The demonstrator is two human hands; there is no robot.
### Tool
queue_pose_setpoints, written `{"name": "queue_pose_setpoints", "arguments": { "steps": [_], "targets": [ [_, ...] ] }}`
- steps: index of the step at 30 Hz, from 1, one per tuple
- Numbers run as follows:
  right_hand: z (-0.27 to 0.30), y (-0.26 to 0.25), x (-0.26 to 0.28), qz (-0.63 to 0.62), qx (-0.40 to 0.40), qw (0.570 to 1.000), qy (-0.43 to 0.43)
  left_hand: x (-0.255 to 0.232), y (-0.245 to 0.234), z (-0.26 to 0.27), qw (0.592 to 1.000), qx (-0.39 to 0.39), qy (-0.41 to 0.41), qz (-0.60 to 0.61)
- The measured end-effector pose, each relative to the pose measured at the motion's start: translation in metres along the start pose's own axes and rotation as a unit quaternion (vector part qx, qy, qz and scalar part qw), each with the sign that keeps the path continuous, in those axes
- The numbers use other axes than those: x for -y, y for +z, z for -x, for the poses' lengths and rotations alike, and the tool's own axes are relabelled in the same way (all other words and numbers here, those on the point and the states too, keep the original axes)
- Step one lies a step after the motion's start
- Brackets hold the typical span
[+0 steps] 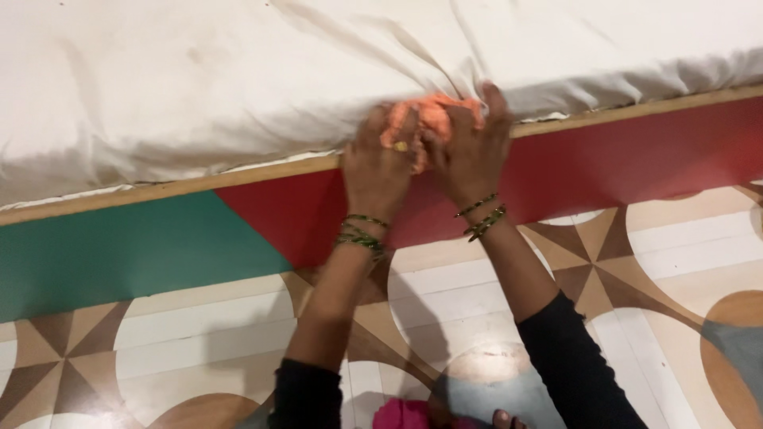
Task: The person wipes the side of a bed frame using an orange cloth. They move along the length of the frame, cleaning the teal and red painted sections.
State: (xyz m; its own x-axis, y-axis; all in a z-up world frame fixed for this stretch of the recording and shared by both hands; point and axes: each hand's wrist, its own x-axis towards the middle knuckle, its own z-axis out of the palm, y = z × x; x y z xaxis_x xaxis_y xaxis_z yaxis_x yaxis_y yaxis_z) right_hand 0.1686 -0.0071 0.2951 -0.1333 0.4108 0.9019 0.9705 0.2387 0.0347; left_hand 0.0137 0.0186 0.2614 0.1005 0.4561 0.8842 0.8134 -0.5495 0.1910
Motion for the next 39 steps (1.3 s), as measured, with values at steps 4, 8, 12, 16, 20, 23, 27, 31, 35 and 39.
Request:
{"name": "queue_pose_setpoints", "arguments": {
  "steps": [4, 8, 12, 16, 20, 23, 27, 31, 35, 39],
  "targets": [
    [0.028, 0.033, -0.015, 0.128, -0.078, 0.988, -0.023, -0.010, 0.030, 0.011, 0.997, -0.015, 0.058, -0.038],
    [0.064, 0.061, 0.000, -0.036, -0.009, 0.997, 0.064, 0.004, 0.031, 0.044, 0.995, -0.008, 0.056, -0.086],
    [0.076, 0.086, 0.035, -0.039, -0.017, 0.999, 0.010, 0.054, 0.022, 0.055, 0.991, -0.017, 0.072, -0.111],
    [0.081, 0.116, 0.086, -0.024, -0.016, 0.999, -0.043, 0.112, 0.001, 0.075, 0.986, -0.037, 0.067, -0.150],
    [0.076, 0.137, 0.148, -0.063, 0.037, 0.995, -0.071, 0.179, -0.024, 0.098, 0.968, -0.077, 0.067, -0.229],
    [0.063, 0.132, 0.196, -0.091, 0.082, 0.988, -0.091, 0.215, -0.042, 0.106, 0.961, -0.108, 0.056, -0.247],
    [0.045, 0.112, 0.223, -0.118, 0.067, 0.986, -0.093, 0.220, -0.063, 0.110, 0.966, -0.088, -0.011, -0.242],
    [0.038, 0.105, 0.193, -0.111, 0.064, 0.978, -0.166, 0.181, -0.048, 0.106, 0.963, -0.145, -0.127, -0.189],
    [0.045, 0.113, 0.132, -0.086, 0.042, 0.972, -0.215, 0.134, -0.013, 0.104, 0.970, -0.120, -0.136, -0.162],
    [0.064, 0.102, 0.023, -0.060, 0.029, 0.957, -0.281, 0.069, 0.033, 0.113, 0.987, 0.065, -0.125, -0.081]
  ]
}}
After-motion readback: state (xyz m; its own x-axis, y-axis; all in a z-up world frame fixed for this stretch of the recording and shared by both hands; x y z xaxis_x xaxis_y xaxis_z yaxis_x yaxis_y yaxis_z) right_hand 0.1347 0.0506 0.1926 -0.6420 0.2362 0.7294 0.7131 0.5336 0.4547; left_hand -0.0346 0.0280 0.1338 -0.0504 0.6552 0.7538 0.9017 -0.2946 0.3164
